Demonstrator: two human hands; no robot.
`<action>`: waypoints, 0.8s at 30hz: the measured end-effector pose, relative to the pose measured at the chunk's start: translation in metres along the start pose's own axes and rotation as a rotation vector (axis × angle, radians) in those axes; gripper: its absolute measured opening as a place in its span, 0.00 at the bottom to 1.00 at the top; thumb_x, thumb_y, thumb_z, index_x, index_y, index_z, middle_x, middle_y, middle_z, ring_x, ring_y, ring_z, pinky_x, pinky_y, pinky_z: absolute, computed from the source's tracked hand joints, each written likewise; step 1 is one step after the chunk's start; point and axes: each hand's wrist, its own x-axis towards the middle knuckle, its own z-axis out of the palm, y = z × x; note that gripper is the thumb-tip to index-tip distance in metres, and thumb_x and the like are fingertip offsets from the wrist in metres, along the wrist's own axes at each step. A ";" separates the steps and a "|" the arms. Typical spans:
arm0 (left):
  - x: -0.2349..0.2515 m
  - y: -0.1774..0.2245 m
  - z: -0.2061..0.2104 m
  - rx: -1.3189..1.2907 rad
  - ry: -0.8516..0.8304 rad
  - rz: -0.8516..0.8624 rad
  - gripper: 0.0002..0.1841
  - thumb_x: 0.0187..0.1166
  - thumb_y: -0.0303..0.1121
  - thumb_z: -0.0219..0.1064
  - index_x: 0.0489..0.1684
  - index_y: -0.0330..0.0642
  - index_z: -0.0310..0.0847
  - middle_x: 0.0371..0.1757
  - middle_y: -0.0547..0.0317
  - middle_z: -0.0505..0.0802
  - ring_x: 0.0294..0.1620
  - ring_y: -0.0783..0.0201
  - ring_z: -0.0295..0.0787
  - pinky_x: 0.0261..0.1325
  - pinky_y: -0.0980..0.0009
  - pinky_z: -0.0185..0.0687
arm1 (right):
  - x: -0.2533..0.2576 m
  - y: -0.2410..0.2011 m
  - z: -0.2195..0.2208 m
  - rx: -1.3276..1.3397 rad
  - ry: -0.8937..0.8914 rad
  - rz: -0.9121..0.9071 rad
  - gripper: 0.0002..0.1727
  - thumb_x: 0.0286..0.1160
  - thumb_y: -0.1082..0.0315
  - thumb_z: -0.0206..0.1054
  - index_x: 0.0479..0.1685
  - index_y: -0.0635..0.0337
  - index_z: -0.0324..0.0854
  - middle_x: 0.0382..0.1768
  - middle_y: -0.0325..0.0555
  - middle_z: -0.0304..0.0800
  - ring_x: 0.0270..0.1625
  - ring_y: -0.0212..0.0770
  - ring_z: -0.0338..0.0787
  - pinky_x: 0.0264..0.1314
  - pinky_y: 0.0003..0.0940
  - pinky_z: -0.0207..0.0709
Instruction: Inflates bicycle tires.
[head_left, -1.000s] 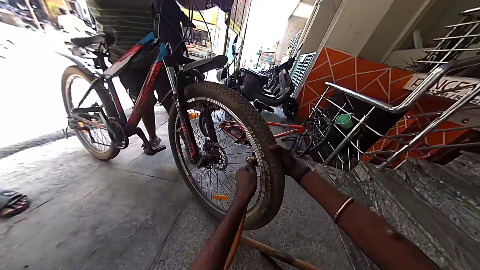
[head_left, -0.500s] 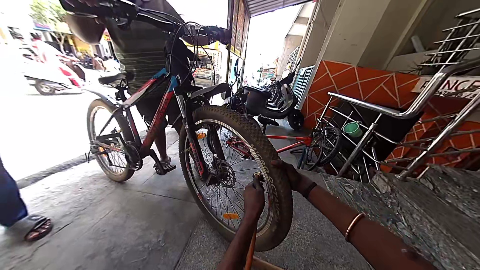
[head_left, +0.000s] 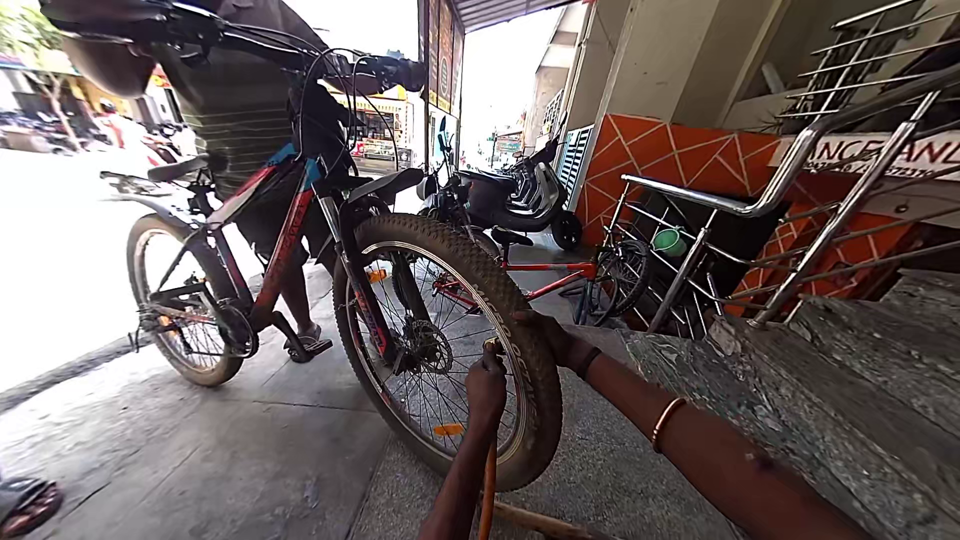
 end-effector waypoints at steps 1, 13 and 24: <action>0.000 0.000 0.000 -0.003 -0.001 -0.002 0.33 0.94 0.56 0.39 0.34 0.40 0.81 0.18 0.60 0.76 0.14 0.64 0.70 0.20 0.67 0.71 | 0.000 0.001 -0.001 0.005 -0.011 0.002 0.26 0.59 0.39 0.75 0.48 0.47 0.86 0.32 0.41 0.94 0.33 0.32 0.94 0.37 0.32 0.90; 0.001 0.000 -0.009 -0.182 -0.018 -0.070 0.30 0.95 0.54 0.43 0.34 0.37 0.79 0.15 0.60 0.74 0.09 0.67 0.65 0.14 0.72 0.65 | 0.000 0.001 0.006 -0.039 -0.034 -0.037 0.26 0.66 0.36 0.71 0.50 0.47 0.85 0.33 0.38 0.94 0.33 0.31 0.93 0.38 0.30 0.89; -0.040 -0.010 -0.089 -0.745 -0.302 -0.060 0.29 0.93 0.58 0.40 0.34 0.42 0.72 0.13 0.66 0.70 0.08 0.73 0.64 0.14 0.79 0.66 | -0.027 0.017 0.052 -0.955 0.776 -0.294 0.32 0.60 0.46 0.82 0.54 0.63 0.82 0.33 0.58 0.87 0.35 0.60 0.88 0.32 0.62 0.77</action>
